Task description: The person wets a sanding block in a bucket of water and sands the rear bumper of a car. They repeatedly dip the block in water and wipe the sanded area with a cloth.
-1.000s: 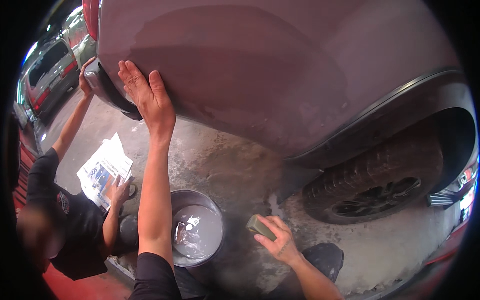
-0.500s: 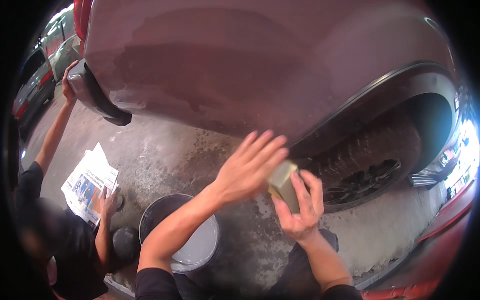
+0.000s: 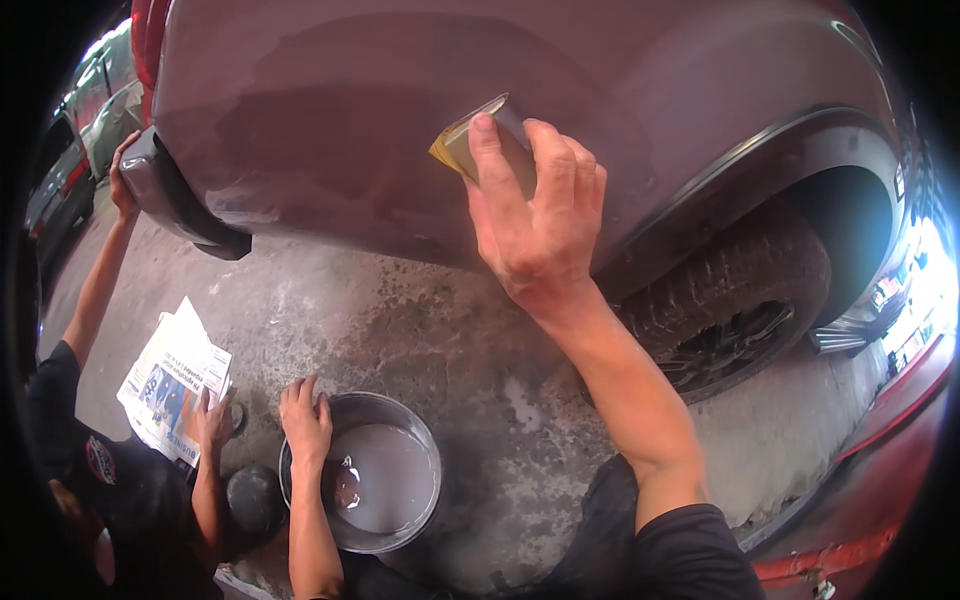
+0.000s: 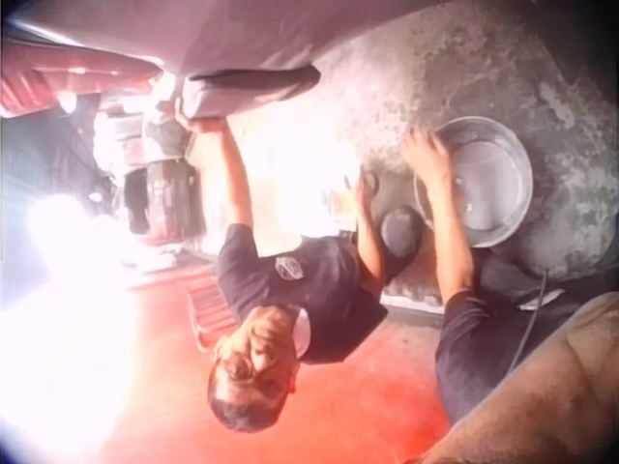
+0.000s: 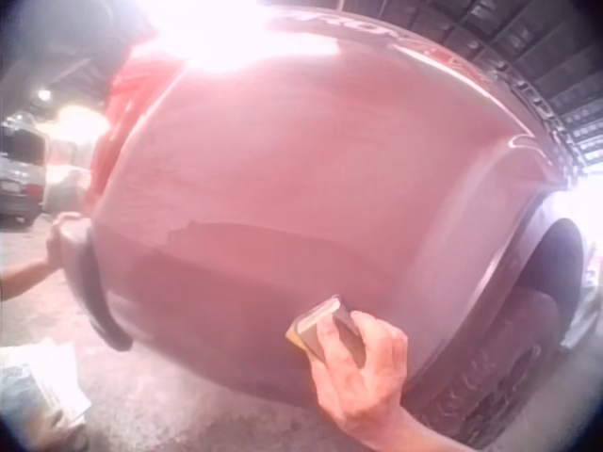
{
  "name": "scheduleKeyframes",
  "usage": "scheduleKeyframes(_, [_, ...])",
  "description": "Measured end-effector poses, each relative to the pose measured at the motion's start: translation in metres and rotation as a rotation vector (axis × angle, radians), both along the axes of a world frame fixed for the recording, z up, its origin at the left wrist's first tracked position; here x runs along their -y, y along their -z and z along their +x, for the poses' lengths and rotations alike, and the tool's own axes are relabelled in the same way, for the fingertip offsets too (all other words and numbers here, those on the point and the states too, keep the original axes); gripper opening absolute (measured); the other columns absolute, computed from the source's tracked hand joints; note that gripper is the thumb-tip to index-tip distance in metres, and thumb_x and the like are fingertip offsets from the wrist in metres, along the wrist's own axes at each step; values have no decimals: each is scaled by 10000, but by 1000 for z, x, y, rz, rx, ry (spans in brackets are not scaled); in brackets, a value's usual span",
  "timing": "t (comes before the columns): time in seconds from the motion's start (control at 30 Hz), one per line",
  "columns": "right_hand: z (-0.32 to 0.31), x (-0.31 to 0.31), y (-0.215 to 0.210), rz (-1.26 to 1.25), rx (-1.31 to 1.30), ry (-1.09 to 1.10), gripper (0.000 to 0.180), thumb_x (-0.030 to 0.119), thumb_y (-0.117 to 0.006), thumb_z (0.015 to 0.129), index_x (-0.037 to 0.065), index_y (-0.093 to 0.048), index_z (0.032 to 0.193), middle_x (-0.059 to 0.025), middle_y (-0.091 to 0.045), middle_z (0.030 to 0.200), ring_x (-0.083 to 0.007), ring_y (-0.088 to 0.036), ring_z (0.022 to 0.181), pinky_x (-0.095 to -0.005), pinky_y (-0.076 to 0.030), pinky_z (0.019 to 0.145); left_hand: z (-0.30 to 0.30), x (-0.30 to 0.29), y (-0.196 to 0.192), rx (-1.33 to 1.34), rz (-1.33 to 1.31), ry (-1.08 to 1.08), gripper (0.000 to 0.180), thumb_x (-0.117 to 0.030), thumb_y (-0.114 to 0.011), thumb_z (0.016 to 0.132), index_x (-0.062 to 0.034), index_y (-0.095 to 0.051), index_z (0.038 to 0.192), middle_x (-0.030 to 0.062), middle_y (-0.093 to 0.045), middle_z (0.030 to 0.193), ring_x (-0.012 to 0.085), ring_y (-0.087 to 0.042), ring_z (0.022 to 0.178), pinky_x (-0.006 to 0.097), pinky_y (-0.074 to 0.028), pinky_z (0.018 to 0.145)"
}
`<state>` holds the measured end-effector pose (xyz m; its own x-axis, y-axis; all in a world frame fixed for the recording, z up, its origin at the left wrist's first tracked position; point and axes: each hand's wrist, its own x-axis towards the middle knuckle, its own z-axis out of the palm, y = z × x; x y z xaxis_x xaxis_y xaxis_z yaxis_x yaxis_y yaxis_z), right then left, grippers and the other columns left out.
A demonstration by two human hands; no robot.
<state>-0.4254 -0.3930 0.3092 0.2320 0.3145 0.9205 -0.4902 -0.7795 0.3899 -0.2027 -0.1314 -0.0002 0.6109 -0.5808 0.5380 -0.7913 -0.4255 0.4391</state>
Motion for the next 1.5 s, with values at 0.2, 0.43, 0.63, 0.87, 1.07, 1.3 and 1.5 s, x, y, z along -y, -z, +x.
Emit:
scheduleKeyframes(0.2, [10,4,3,-61,20,38,667,6,-909,697,60,-754,1344,-185,-620,1245,-325,-628,1041,-417,-521,879,0,-8,26,-107,269,-22,492,-212,-711,979,-65,-617,1439,181,-713,1205,397,-674,1090,542,-498,964])
scheduleKeyframes(0.43, [15,-11,-14,-62,-112,70,677,7,-882,704,53,-746,1366,-186,-627,1210,-321,-616,1023,-417,-518,847,1,-19,18,-119,229,-9,417,-207,-707,983,-37,-673,1361,171,-748,1054,380,-703,995,517,-527,881])
scheduleKeyframes(0.63, [42,-12,-14,-41,-20,50,665,-21,-882,720,32,-741,1367,-197,-641,1177,-321,-612,1016,-401,-526,832,-8,-6,15,-128,233,11,381,-202,-708,978,-37,-699,1321,175,-748,1061,382,-704,1002,518,-527,886])
scheduleKeyframes(0.87, [7,-4,-4,2,6,152,678,-9,-869,702,26,-737,1365,-208,-628,1171,-333,-598,1005,-438,-511,845,-8,-8,19,-115,248,0,385,-209,-708,978,-37,-698,1321,179,-748,1065,394,-707,1007,514,-528,888])
scheduleKeyframes(1.07, [-11,4,-21,-86,-45,66,603,26,-866,757,31,-743,1347,-175,-614,1127,-318,-604,977,-433,-515,834,-4,-9,15,-96,251,-46,353,-218,-707,981,-34,-709,1282,175,-753,1050,395,-710,993,515,-531,884])
scheduleKeyframes(1.3, [62,-26,-27,-103,-165,-15,428,61,-789,854,72,-785,1282,-169,-620,1099,-292,-604,935,-421,-486,765,-4,-4,19,-117,202,-58,335,-219,-702,984,-32,-713,1262,175,-757,1029,396,-715,980,525,-529,885])
scheduleKeyframes(1.5, [33,-14,-19,-24,-60,59,705,-15,-878,685,40,-739,1374,-190,-625,1159,-336,-606,966,-420,-521,830,-11,-5,16,-102,207,-3,316,-208,-708,973,-33,-727,1235,174,-753,1021,394,-715,986,520,-535,875])
